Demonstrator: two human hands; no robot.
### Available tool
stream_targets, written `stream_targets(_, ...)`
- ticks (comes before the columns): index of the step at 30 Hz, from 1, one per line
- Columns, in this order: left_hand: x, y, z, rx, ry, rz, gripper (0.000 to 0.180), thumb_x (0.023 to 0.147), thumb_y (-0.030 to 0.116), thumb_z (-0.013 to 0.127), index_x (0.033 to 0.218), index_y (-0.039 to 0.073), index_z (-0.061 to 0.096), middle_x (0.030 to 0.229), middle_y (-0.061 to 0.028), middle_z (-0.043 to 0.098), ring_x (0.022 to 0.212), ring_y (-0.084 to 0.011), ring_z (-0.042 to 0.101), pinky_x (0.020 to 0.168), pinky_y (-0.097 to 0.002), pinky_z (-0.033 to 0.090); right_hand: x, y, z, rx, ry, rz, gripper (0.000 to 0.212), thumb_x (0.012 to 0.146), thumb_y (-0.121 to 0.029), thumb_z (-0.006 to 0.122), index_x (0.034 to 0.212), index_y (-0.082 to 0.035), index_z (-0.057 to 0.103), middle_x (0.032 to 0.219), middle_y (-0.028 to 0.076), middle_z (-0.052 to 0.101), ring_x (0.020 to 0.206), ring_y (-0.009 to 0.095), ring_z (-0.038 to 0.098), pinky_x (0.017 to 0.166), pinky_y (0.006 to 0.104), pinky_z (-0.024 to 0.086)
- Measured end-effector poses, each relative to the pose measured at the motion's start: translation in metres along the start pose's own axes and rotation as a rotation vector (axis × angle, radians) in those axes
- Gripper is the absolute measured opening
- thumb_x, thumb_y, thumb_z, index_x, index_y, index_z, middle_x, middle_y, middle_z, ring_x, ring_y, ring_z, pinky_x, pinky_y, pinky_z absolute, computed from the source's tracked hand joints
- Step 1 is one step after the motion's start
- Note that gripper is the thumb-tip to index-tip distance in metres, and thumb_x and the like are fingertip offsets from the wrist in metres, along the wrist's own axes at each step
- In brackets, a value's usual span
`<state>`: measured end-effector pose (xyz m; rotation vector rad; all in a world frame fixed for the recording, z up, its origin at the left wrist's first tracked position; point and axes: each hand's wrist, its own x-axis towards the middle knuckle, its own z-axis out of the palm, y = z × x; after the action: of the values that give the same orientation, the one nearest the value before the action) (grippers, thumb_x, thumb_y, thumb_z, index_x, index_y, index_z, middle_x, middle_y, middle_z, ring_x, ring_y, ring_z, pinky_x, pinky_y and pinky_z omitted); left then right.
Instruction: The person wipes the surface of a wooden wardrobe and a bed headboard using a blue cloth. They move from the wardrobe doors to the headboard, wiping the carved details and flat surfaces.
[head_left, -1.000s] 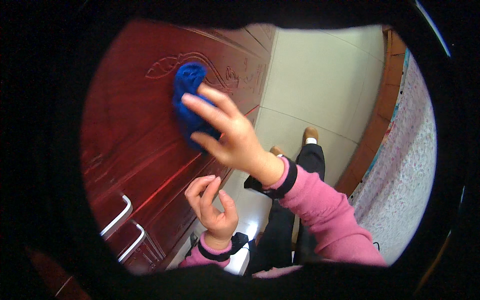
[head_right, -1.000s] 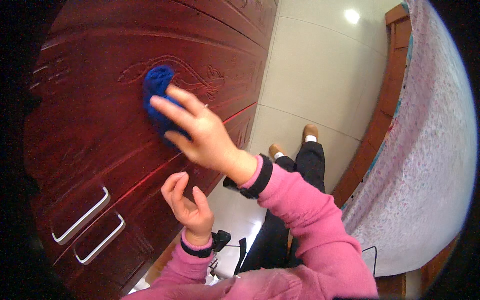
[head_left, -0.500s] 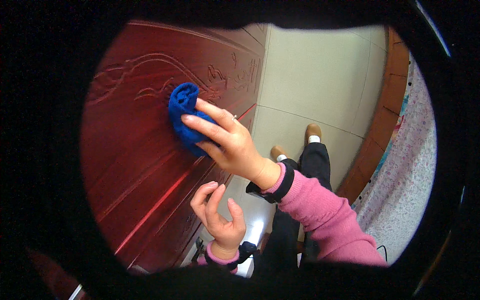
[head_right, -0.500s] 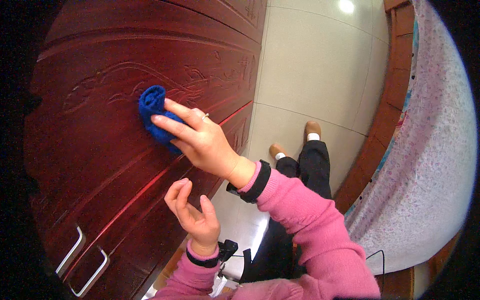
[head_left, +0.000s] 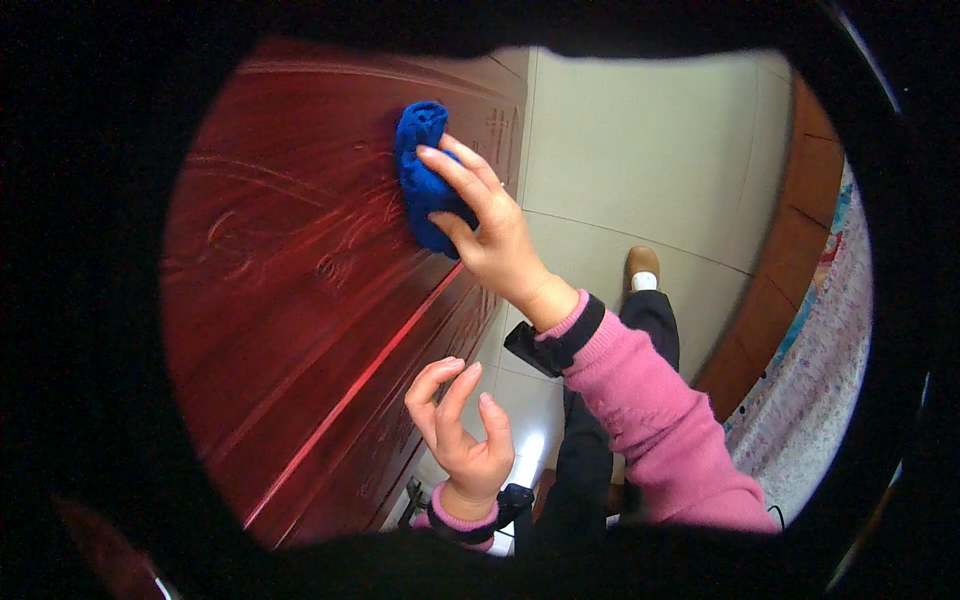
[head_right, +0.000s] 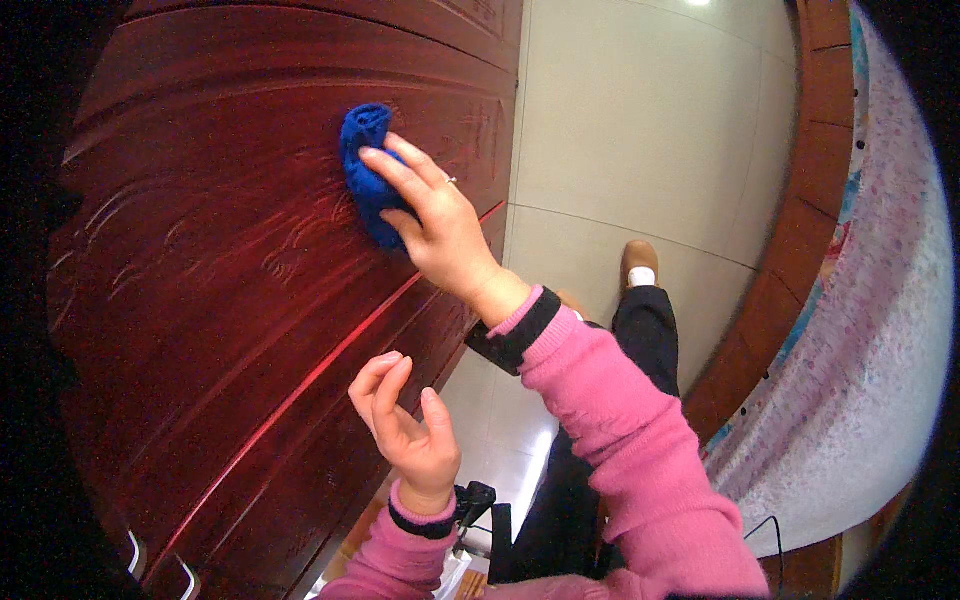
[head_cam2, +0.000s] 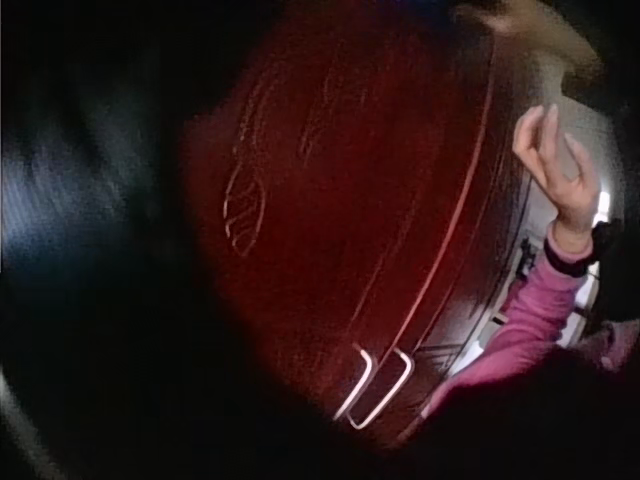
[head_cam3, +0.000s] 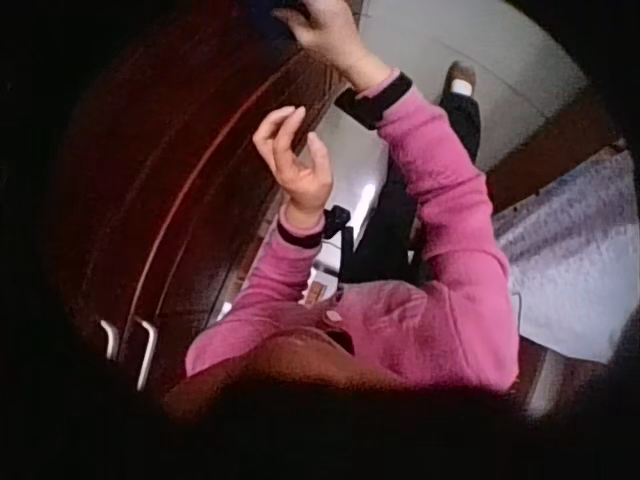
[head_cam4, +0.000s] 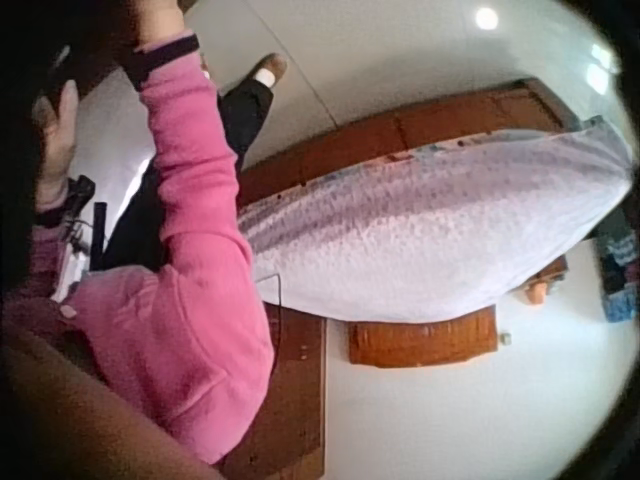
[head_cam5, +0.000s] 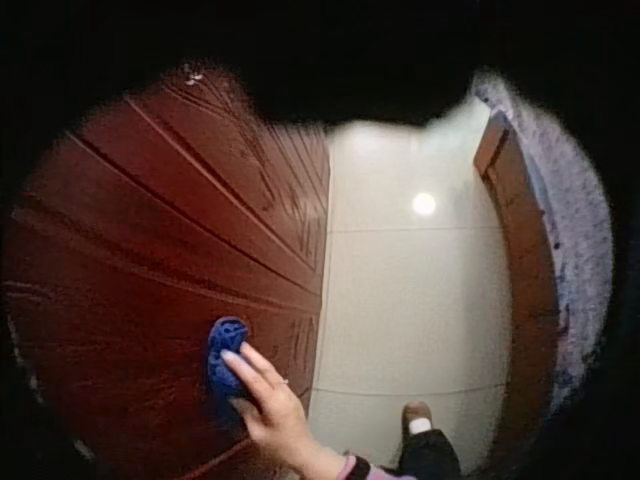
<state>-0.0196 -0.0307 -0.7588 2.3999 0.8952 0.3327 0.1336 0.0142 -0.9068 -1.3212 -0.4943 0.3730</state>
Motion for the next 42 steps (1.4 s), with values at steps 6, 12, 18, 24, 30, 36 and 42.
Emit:
stream_targets(6, 0.0, -0.014, 0.016, 0.02, -0.012, -0.019, 0.046, 0.086, -0.008, 0.062, 0.13, 0.002, 0.065, 0.13, -0.0164, 0.053, 0.121, -0.0331, 0.055, 0.104, -0.044, 0.048, 0.004, 0.041, -0.007, -0.059, -0.017, 0.131, 0.074, 0.086, 0.007, 0.071, 0.154, -0.018, 0.055, 0.161, 0.017, 0.047, 0.148, 0.038, 0.048, 0.121, 0.0446, 0.041)
stream_targets(12, -0.013, -0.043, 0.036, -0.026, -0.008, -0.061, 0.044, 0.087, -0.006, 0.063, 0.13, 0.002, 0.064, 0.13, -0.0167, 0.052, 0.121, -0.0325, 0.055, 0.105, -0.0432, 0.047, -0.007, 0.06, 0.003, -0.06, -0.034, 0.035, 0.077, 0.084, 0.002, 0.075, 0.154, -0.018, 0.053, 0.159, 0.019, 0.048, 0.141, 0.043, 0.053, 0.117, 0.0475, 0.044)
stream_targets(18, -0.018, -0.06, 0.046, -0.02, -0.033, -0.069, 0.046, 0.086, -0.008, 0.062, 0.13, 0.003, 0.063, 0.129, -0.0162, 0.052, 0.12, -0.0318, 0.055, 0.105, -0.0429, 0.047, -0.013, 0.07, 0.015, -0.057, -0.066, -0.012, 0.082, 0.08, -0.002, 0.081, 0.156, -0.02, 0.053, 0.16, 0.016, 0.049, 0.135, 0.044, 0.057, 0.113, 0.0483, 0.048)
stream_targets(24, -0.016, -0.084, 0.066, -0.02, -0.055, -0.105, 0.045, 0.085, -0.008, 0.062, 0.129, 0.003, 0.063, 0.128, -0.016, 0.052, 0.121, -0.0316, 0.055, 0.104, -0.0427, 0.047, -0.015, 0.136, 0.012, -0.153, 0.003, 0.037, 0.082, 0.082, 0.002, 0.078, 0.157, -0.021, 0.052, 0.159, 0.016, 0.05, 0.135, 0.044, 0.056, 0.114, 0.0476, 0.048)
stream_targets(30, -0.017, -0.095, 0.078, -0.013, -0.08, -0.121, 0.044, 0.085, -0.007, 0.062, 0.128, 0.003, 0.064, 0.129, -0.0157, 0.051, 0.12, -0.0313, 0.055, 0.104, -0.0427, 0.047, -0.022, 0.203, 0.003, -0.281, 0.032, 0.137, 0.082, 0.088, -0.01, 0.078, 0.161, -0.026, 0.045, 0.162, 0.018, 0.046, 0.136, 0.044, 0.055, 0.113, 0.0516, 0.046)
stream_targets(36, -0.014, -0.099, 0.074, -0.028, -0.073, -0.115, 0.043, 0.086, -0.005, 0.063, 0.128, 0.003, 0.064, 0.128, -0.0151, 0.051, 0.12, -0.0306, 0.055, 0.104, -0.0416, 0.048, -0.032, 0.229, 0.005, -0.374, 0.01, 0.17, 0.085, 0.086, -0.005, 0.078, 0.161, -0.026, 0.044, 0.162, 0.018, 0.047, 0.131, 0.045, 0.056, 0.112, 0.0507, 0.047)
stream_targets(42, -0.02, -0.101, 0.068, -0.031, -0.062, -0.114, 0.043, 0.086, -0.005, 0.062, 0.128, 0.003, 0.064, 0.128, -0.015, 0.051, 0.12, -0.0303, 0.055, 0.103, -0.0413, 0.048, -0.07, 0.237, 0.004, -0.305, -0.105, 0.305, 0.087, 0.087, 0.005, 0.072, 0.162, -0.024, 0.039, 0.166, 0.019, 0.041, 0.15, 0.041, 0.044, 0.123, 0.0477, 0.041)
